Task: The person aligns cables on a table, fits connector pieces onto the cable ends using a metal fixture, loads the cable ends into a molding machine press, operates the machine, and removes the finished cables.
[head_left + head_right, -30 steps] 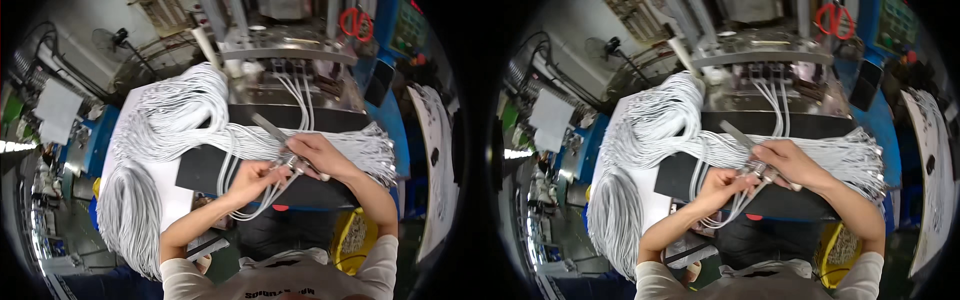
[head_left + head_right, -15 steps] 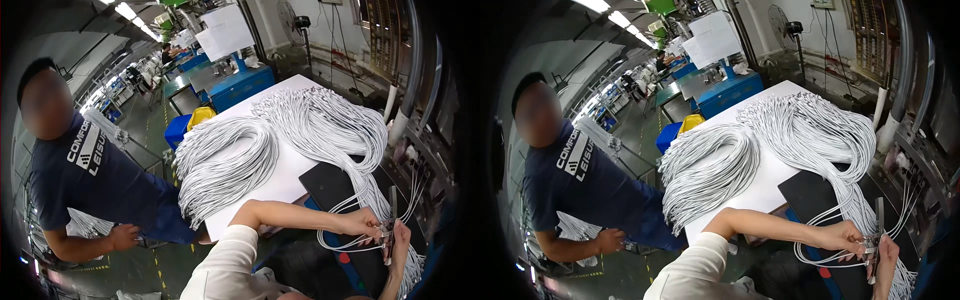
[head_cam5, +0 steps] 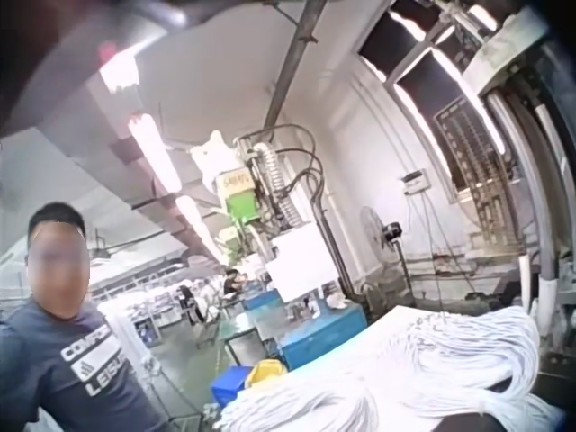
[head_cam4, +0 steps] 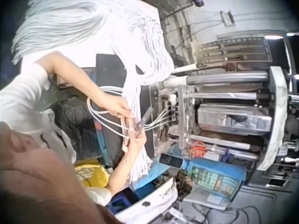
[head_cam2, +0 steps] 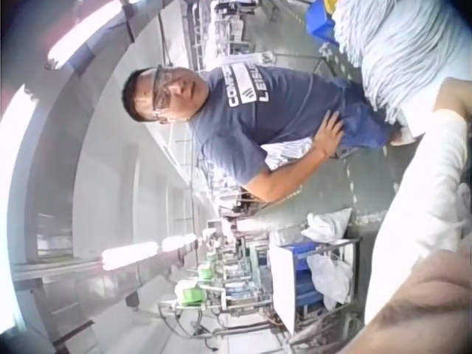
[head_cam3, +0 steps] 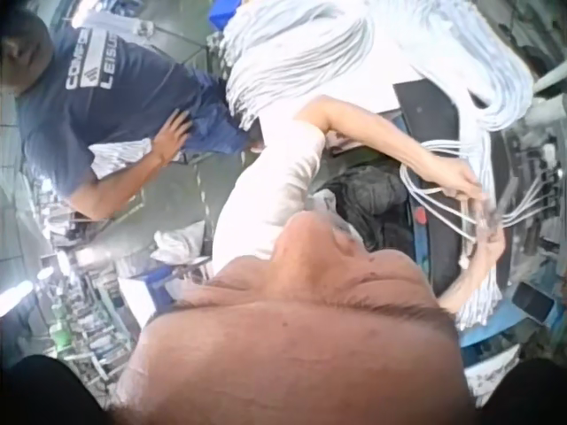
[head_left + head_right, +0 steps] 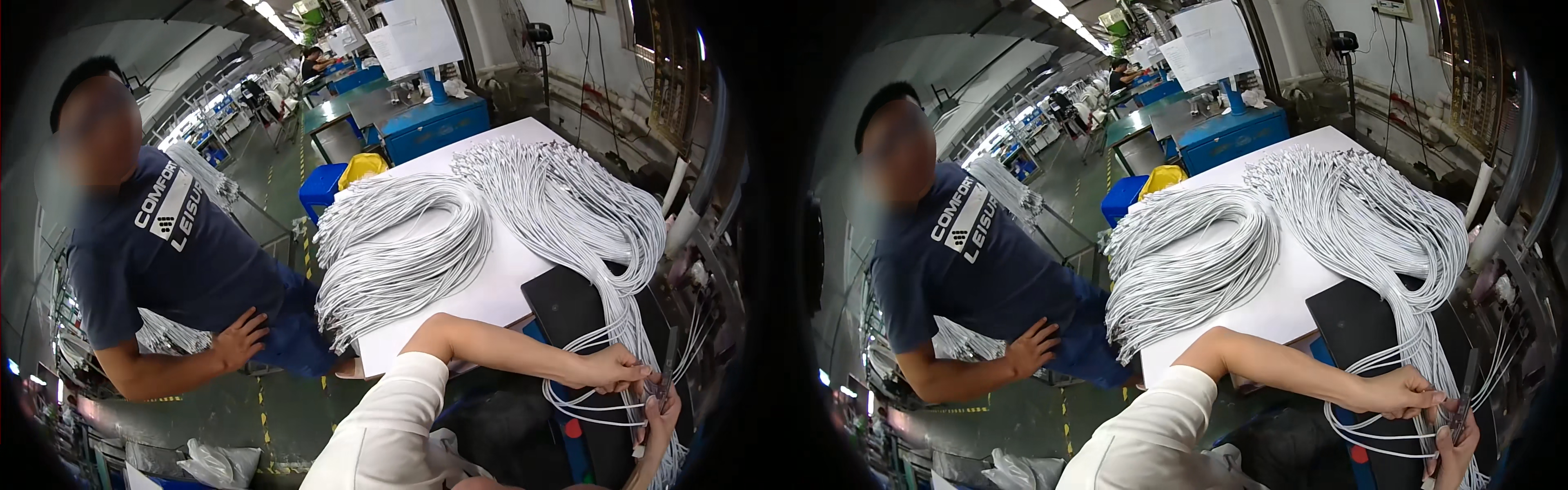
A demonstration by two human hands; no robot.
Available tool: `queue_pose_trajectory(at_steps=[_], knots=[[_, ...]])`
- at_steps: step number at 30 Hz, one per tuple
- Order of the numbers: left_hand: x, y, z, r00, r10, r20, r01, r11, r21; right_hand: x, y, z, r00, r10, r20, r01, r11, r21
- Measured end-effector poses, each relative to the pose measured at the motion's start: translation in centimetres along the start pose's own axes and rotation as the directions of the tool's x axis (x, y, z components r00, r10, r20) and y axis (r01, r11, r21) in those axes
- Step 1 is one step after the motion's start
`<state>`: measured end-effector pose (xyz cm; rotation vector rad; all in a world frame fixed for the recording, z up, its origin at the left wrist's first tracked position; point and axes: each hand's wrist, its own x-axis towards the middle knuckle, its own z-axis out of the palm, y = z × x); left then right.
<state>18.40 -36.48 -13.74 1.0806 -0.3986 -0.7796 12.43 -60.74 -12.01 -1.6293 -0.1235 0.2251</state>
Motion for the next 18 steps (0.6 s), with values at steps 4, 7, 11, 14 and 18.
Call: queue_pose_trajectory(at_steps=[4, 7, 11, 14, 18], knots=[[0.6, -1.3, -0.3, 0.997, 0.062, 0.036, -0.065, 0.994, 0.090, -0.4, 0.4, 0.9, 0.980, -0.037, -0.198, -0.018, 0.963, -0.267], [0.3, -0.7, -0.1, 0.997, 0.062, 0.044, -0.067, 0.988, 0.136, -1.0, 1.0, 1.6, 0.979, 0.050, -0.197, -0.111, 0.944, -0.312], [0.1, -0.1, -0.5, 0.999, 0.011, 0.046, -0.017, 0.991, 0.129, -0.7, 2.0, 1.7, 0.985, -0.004, -0.170, -0.053, 0.944, -0.325], [0.3, -0.1, -0.8, 0.996, 0.019, 0.082, -0.030, 0.991, 0.133, -0.7, 1.2, 2.2, 0.983, 0.055, -0.175, -0.103, 0.955, -0.278], [0.5, -0.8, -0.6, 0.997, 0.019, 0.079, -0.025, 0.997, 0.077, -0.2, -0.3, 2.2, 0.996, 0.088, -0.034, -0.094, 0.957, -0.276]])
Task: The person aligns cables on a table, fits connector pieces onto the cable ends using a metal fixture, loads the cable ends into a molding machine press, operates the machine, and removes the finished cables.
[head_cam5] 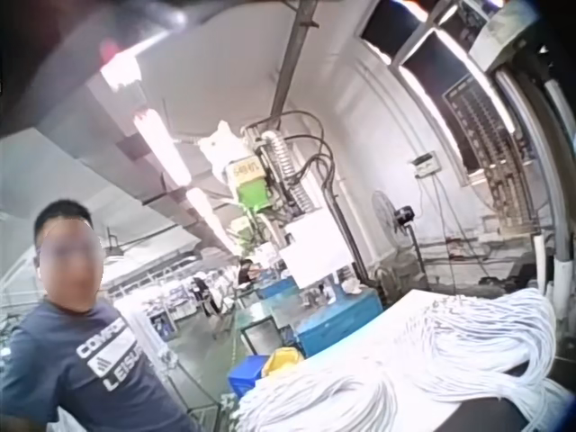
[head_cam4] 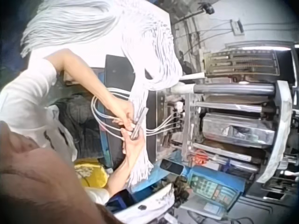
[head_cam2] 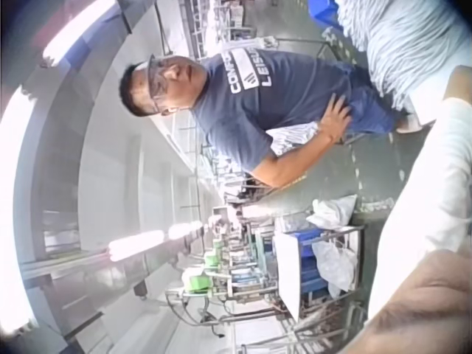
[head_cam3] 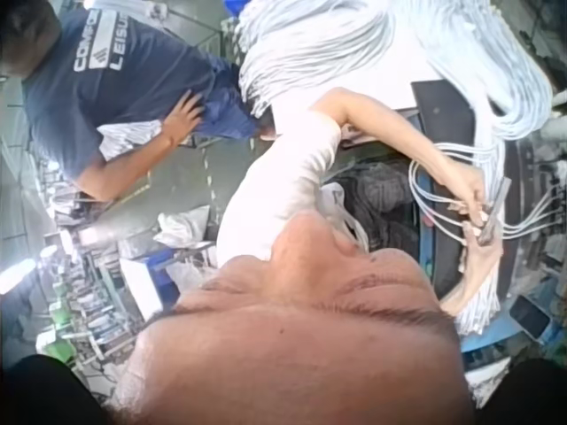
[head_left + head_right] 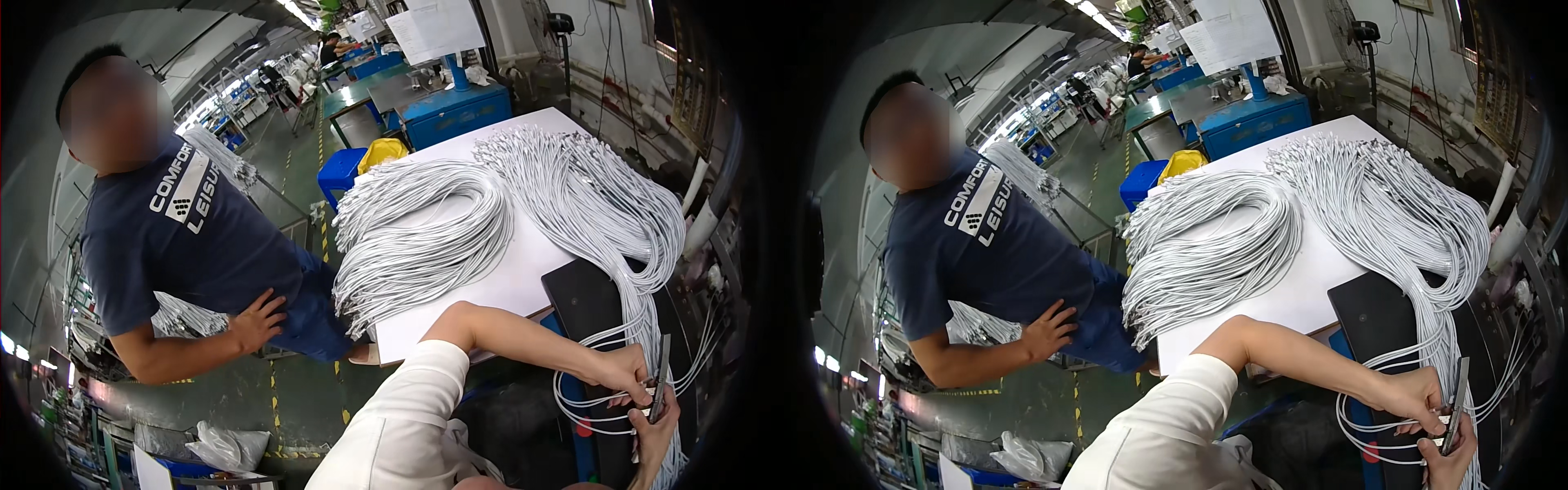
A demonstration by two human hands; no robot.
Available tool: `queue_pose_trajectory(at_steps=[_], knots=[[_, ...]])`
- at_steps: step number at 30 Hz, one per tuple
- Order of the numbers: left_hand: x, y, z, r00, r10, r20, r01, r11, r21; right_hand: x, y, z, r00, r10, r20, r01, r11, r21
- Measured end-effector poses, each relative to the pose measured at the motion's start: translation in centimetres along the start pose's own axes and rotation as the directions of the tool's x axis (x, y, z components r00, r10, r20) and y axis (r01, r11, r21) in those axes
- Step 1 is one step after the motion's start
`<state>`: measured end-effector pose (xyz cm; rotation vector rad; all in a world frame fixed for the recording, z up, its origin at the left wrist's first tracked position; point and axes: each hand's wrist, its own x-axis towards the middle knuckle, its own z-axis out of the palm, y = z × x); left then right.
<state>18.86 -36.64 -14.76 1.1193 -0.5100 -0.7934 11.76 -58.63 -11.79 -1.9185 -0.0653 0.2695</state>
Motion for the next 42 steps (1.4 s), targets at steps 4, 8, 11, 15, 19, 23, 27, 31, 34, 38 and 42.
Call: queue_pose_trajectory(at_steps=[4, 8, 11, 15, 19, 23, 27, 31, 34, 38, 42], knots=[[-0.3, -0.3, -0.7, 0.999, 0.024, 0.039, -0.028, 0.995, 0.098, -0.1, 1.8, -0.3, 0.997, -0.037, -0.061, 0.038, 0.999, 0.009], [0.8, -1.4, -1.4, 0.992, 0.123, 0.017, -0.124, 0.979, 0.159, 0.8, 1.4, -2.3, 0.990, 0.085, -0.112, -0.065, 0.984, 0.166], [1.7, -1.8, -1.5, 0.955, 0.116, 0.273, -0.154, 0.981, 0.122, 0.1, 0.0, -2.7, 0.973, 0.170, -0.154, -0.139, 0.972, 0.192], [0.9, 0.1, -2.0, 0.951, -0.028, 0.309, 0.003, 0.997, 0.083, 1.1, 2.8, -2.7, 0.975, 0.122, -0.186, -0.106, 0.990, 0.095], [0.2, 1.1, -2.1, 0.947, -0.131, 0.294, 0.094, 0.986, 0.136, 1.3, 4.6, -2.3, 0.991, 0.015, -0.131, -0.021, 0.999, -0.046], [0.1, 1.4, -1.4, 0.951, -0.136, 0.279, 0.103, 0.986, 0.130, 0.9, 3.8, -2.6, 0.996, 0.047, -0.070, -0.054, 0.994, -0.100], [-0.3, 1.8, -1.4, 0.959, -0.166, 0.229, 0.135, 0.980, 0.147, 0.4, 2.5, -3.2, 0.995, 0.099, -0.015, -0.100, 0.991, -0.089], [-0.5, 1.5, -1.8, 0.952, -0.173, 0.253, 0.133, 0.977, 0.167, 0.4, 3.1, -3.2, 0.994, 0.108, -0.029, -0.112, 0.979, -0.173], [-0.6, 1.7, -1.0, 0.969, -0.133, 0.209, 0.102, 0.983, 0.154, -0.1, 2.9, -3.8, 0.995, 0.050, -0.088, -0.069, 0.971, -0.230], [-1.3, 2.2, 0.4, 0.976, -0.053, 0.212, 0.011, 0.981, 0.195, -2.4, -0.5, -6.2, 0.965, 0.199, 0.172, -0.152, 0.955, -0.254], [0.0, 5.0, -0.3, 0.982, 0.167, 0.083, -0.184, 0.941, 0.283, -5.5, -2.3, -7.9, 0.974, 0.190, -0.128, -0.200, 0.977, -0.070]])
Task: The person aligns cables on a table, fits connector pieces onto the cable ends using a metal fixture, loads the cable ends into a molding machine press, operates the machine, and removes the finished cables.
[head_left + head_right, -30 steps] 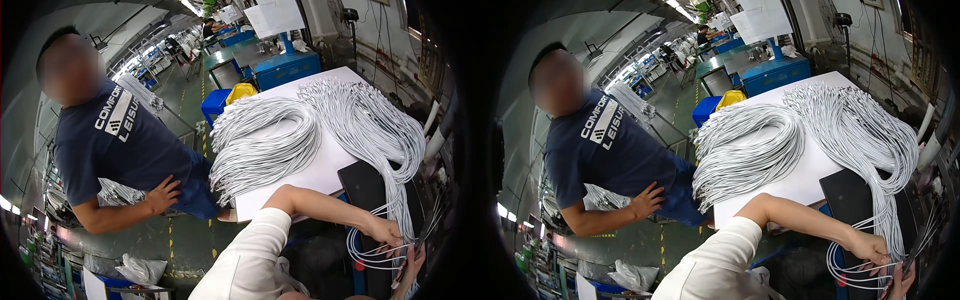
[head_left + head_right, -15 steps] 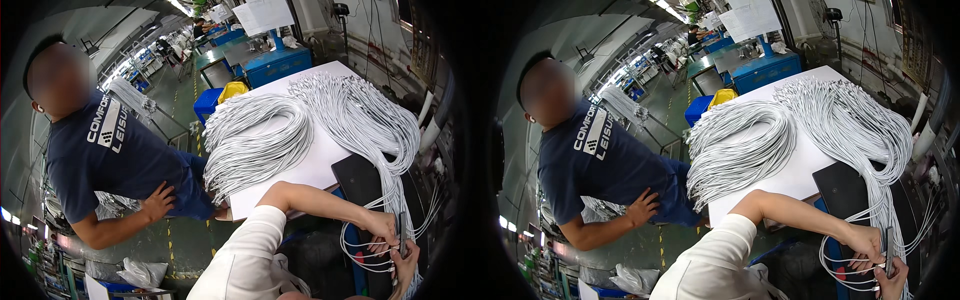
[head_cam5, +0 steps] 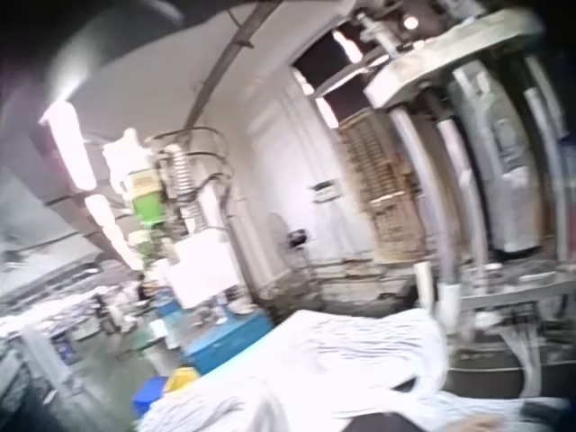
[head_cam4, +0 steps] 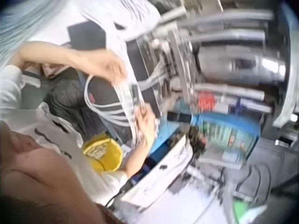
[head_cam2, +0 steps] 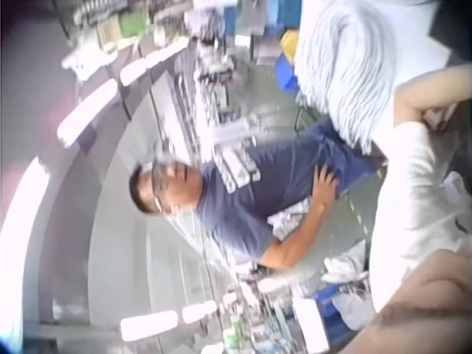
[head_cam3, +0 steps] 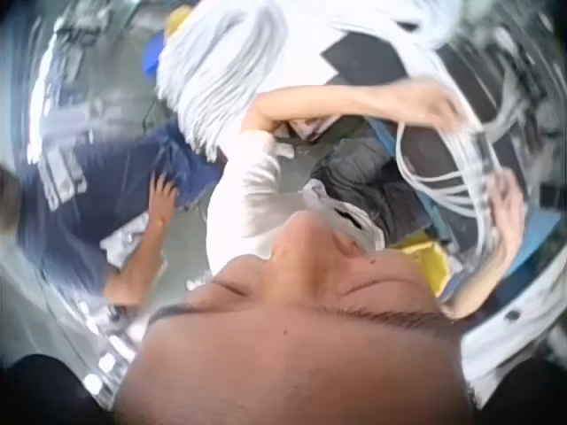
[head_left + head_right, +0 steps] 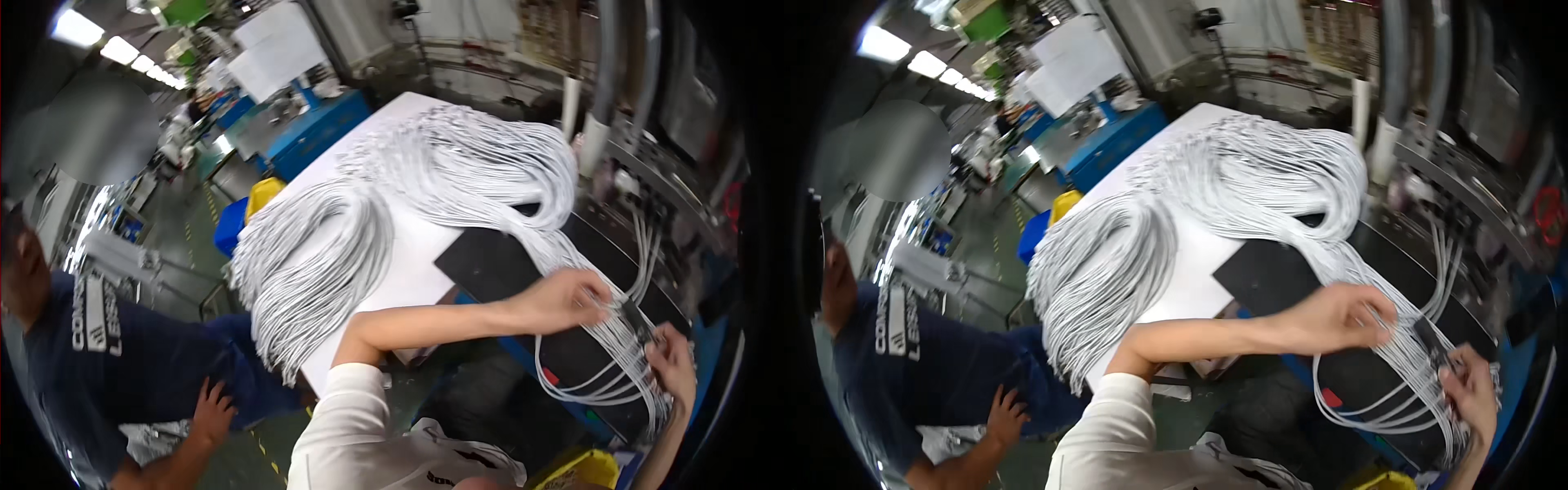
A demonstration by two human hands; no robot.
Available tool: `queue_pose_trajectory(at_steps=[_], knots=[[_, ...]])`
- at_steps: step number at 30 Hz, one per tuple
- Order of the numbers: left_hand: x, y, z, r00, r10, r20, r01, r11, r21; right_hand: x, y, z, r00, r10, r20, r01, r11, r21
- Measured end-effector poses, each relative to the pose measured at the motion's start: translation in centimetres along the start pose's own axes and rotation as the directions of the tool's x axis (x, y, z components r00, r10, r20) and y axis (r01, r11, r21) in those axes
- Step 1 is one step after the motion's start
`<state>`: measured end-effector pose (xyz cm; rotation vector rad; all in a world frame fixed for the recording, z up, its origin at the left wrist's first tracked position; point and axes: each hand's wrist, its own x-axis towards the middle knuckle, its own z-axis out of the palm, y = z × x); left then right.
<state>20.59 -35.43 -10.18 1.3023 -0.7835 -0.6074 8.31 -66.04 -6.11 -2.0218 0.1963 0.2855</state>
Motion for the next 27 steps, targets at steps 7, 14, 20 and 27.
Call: queue_pose_trajectory(at_steps=[7, 14, 20, 27], knots=[[13.0, -1.9, 1.0, 0.928, -0.283, -0.241, 0.217, 0.939, -0.269, 3.2, 0.1, -0.9, 0.961, -0.229, -0.158, -0.039, 0.454, -0.890], [17.7, -4.8, 3.1, 0.851, -0.520, 0.076, 0.487, 0.725, -0.488, 6.9, 0.3, -4.1, 0.874, -0.388, -0.293, 0.102, 0.735, -0.671], [14.3, -4.2, -0.7, 0.865, -0.492, 0.100, 0.490, 0.782, -0.386, 24.6, 7.2, -9.7, 0.522, -0.700, -0.486, 0.096, 0.615, -0.783], [13.1, -4.9, 0.2, 0.936, -0.352, -0.023, 0.338, 0.913, -0.227, 33.6, 10.2, -8.0, 0.239, -0.568, -0.788, 0.013, 0.813, -0.582]])
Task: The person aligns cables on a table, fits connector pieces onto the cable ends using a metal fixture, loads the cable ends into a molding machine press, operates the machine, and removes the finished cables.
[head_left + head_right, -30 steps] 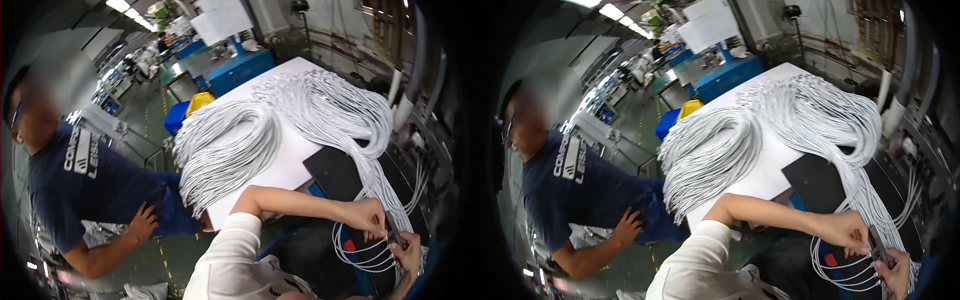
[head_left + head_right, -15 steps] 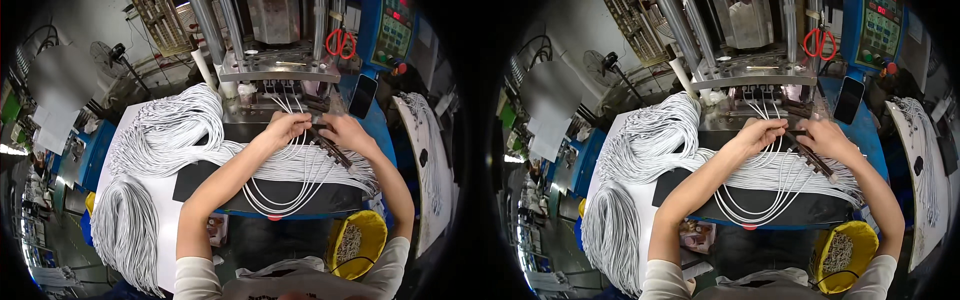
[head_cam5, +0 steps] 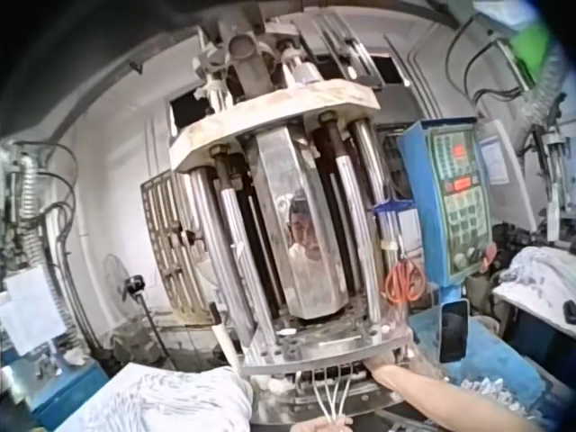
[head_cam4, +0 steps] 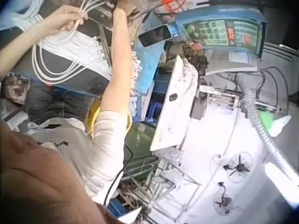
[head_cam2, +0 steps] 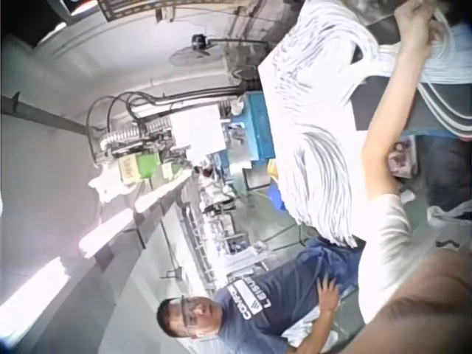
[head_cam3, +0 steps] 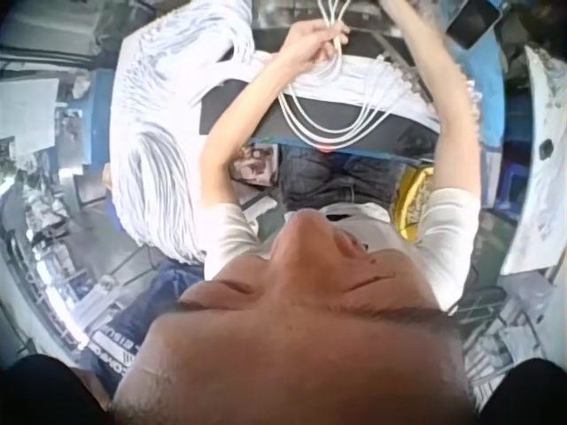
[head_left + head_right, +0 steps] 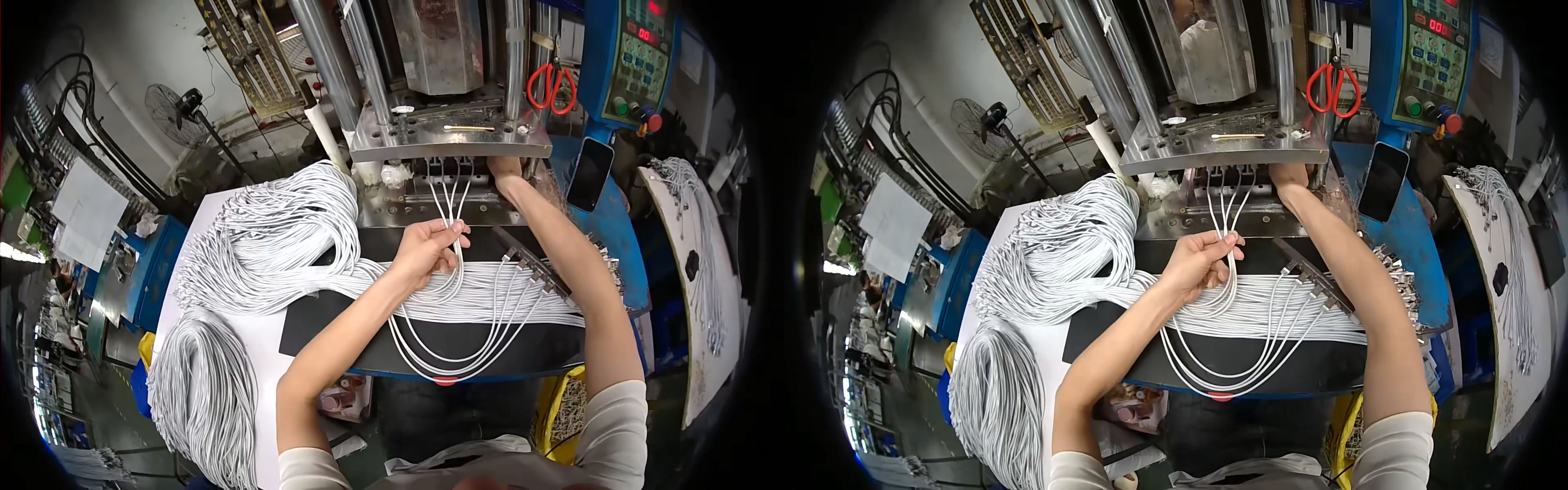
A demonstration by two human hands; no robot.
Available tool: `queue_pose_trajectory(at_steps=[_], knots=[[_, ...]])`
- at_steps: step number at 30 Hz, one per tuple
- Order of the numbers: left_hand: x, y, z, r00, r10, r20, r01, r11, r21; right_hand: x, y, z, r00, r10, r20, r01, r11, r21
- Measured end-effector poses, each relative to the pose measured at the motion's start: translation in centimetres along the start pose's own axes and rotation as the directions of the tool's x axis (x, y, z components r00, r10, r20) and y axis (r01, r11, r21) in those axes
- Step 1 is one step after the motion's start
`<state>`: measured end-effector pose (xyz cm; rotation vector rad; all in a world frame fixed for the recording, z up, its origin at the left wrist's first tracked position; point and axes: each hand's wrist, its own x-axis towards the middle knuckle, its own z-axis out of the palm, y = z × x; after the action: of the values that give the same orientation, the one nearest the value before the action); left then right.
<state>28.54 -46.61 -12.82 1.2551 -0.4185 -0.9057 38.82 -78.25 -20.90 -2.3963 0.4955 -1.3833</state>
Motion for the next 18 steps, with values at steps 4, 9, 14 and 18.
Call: queue_pose_trajectory(at_steps=[4, 9, 14, 18], knots=[[-0.3, 1.1, 0.6, 0.995, 0.086, -0.047, -0.084, 0.996, 0.043, 0.4, -0.3, -2.1, 0.902, 0.415, 0.117, -0.361, 0.579, 0.731], [-7.4, 5.8, -0.6, 0.997, 0.057, -0.046, -0.056, 0.998, 0.017, -1.4, -9.7, -11.4, 0.414, 0.617, 0.669, -0.910, 0.270, 0.315], [-16.8, 8.7, -0.5, 0.942, 0.307, -0.138, -0.203, 0.845, 0.496, -4.6, -10.6, -16.1, 0.796, 0.226, 0.561, -0.410, 0.884, 0.226], [-12.7, 10.3, -11.7, 0.482, 0.688, -0.542, -0.342, 0.717, 0.607, -4.9, -11.4, -16.3, 0.771, -0.133, 0.623, -0.008, 0.976, 0.218]])
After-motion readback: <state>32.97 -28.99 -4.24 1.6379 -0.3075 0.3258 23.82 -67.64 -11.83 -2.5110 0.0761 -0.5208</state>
